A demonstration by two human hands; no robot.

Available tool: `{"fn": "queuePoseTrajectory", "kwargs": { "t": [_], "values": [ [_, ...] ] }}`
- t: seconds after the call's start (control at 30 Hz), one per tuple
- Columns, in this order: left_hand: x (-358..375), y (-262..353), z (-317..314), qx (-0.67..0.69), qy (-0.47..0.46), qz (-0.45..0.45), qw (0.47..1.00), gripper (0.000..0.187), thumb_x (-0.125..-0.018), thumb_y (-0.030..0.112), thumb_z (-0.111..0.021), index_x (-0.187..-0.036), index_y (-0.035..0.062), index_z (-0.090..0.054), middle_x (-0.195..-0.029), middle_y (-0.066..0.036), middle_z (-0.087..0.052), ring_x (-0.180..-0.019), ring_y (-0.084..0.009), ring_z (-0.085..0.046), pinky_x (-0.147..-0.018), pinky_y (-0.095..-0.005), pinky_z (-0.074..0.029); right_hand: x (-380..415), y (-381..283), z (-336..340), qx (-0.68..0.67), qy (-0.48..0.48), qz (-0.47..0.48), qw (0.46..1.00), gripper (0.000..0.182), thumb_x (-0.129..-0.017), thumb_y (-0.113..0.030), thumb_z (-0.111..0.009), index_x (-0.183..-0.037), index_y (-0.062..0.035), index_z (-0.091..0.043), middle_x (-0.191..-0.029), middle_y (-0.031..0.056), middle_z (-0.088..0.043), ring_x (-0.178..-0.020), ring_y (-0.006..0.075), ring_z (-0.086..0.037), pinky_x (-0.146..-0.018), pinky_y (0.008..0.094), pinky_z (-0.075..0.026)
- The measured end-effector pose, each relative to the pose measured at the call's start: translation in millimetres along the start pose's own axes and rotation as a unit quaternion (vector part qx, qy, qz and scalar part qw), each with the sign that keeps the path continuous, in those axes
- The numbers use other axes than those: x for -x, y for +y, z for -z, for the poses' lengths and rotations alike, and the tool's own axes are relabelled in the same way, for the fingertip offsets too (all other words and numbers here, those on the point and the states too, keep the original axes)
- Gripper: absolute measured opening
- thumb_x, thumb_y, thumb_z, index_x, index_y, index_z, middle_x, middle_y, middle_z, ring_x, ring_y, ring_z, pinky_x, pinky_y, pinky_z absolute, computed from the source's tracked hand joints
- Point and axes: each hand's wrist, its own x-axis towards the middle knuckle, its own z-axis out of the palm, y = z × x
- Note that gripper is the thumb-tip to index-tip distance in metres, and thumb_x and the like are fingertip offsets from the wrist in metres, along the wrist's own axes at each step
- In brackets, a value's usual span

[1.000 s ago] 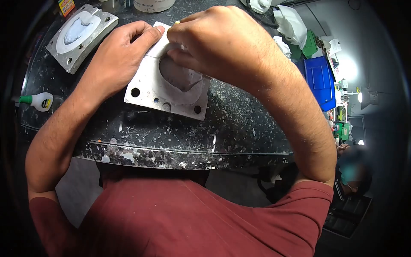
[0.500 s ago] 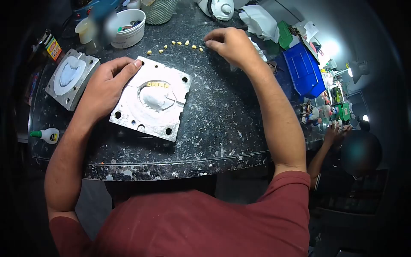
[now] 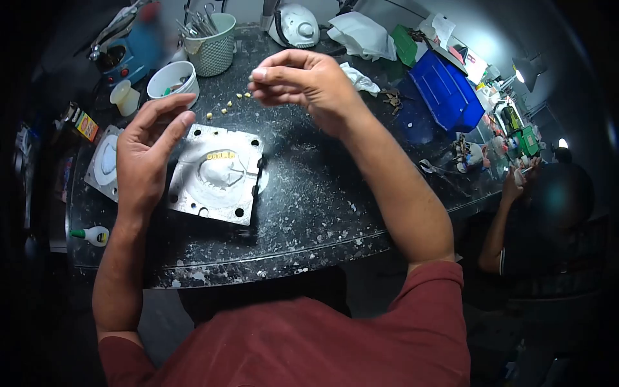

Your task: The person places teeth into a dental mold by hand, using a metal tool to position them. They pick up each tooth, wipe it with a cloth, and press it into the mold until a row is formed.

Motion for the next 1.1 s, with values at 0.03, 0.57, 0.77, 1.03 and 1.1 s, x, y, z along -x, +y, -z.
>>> {"fn": "queuePoseTrajectory", "kwargs": {
  "t": [0.03, 0.57, 0.77, 1.03, 1.1],
  "values": [
    [-3.3, 7.5, -4.3, 0.014, -0.022, 0.018, 0.999, 0.027, -0.093, 0.007, -0.074, -0.12, 0.0051, -0.074, -0.107, -0.002, -0.068, -0.098, -0.0093, -0.065, -0.086, -0.0229, -0.051, 4.5, -3.3, -12.5, -0.036, -0.004, 0.004, 0.999, 0.022, -0.097, -0.02, -0.072, -0.107, -0.0006, -0.071, -0.096, 0.0117, -0.076, -0.09, 0.0185, -0.075, -0.085, 0.0328, -0.061],
    [-18.0, 8.4, -32.4, 0.186, 0.011, 0.027, 0.982, 0.022, -0.094, 0.007, -0.074, -0.115, -0.0012, -0.076, -0.107, -0.01, -0.077, -0.097, -0.0118, -0.071, -0.09, -0.0261, -0.055, 15.0, 10.2, -56.3, -0.104, 0.043, 0.094, 0.989, 0.024, -0.101, -0.02, -0.067, -0.107, 0.0022, -0.074, -0.097, 0.0107, -0.076, -0.09, 0.0145, -0.072, -0.085, 0.0282, -0.057],
    [-18.4, -1.0, -14.5, 0.314, -0.025, 0.119, 0.942, 0.025, -0.096, 0.008, -0.069, -0.118, -0.0038, -0.071, -0.114, -0.018, -0.074, -0.101, -0.0219, -0.073, -0.094, -0.0309, -0.057, 6.1, 12.2, 78.8, 0.639, 0.281, 0.161, 0.698, 0.032, -0.088, -0.032, -0.076, -0.114, -0.0142, -0.077, -0.114, 0.0112, -0.072, -0.107, 0.0327, -0.068, -0.096, 0.043, -0.052],
    [-24.8, 4.6, -11.2, 0.331, -0.075, 0.188, 0.922, 0.026, -0.096, 0.013, -0.068, -0.117, -0.0034, -0.068, -0.116, -0.016, -0.073, -0.105, -0.0204, -0.072, -0.095, -0.03, -0.056, 4.0, 27.3, 104.7, 0.632, 0.29, 0.118, 0.709, 0.023, -0.088, -0.021, -0.071, -0.108, -0.0131, -0.076, -0.101, 0.0121, -0.074, -0.089, 0.0371, -0.071, -0.085, 0.043, -0.056],
    [-31.6, 7.9, -13.1, 0.31, -0.106, 0.239, 0.914, 0.029, -0.096, 0.016, -0.068, -0.118, -0.0023, -0.068, -0.116, -0.014, -0.073, -0.108, -0.0189, -0.07, -0.097, -0.0304, -0.054, 9.1, 1.6, 73.0, 0.549, 0.317, 0.29, 0.717, 0.018, -0.088, -0.013, -0.07, -0.105, -0.0096, -0.075, -0.099, 0.0102, -0.073, -0.087, 0.0316, -0.072, -0.081, 0.0372, -0.056]
  ]
}}
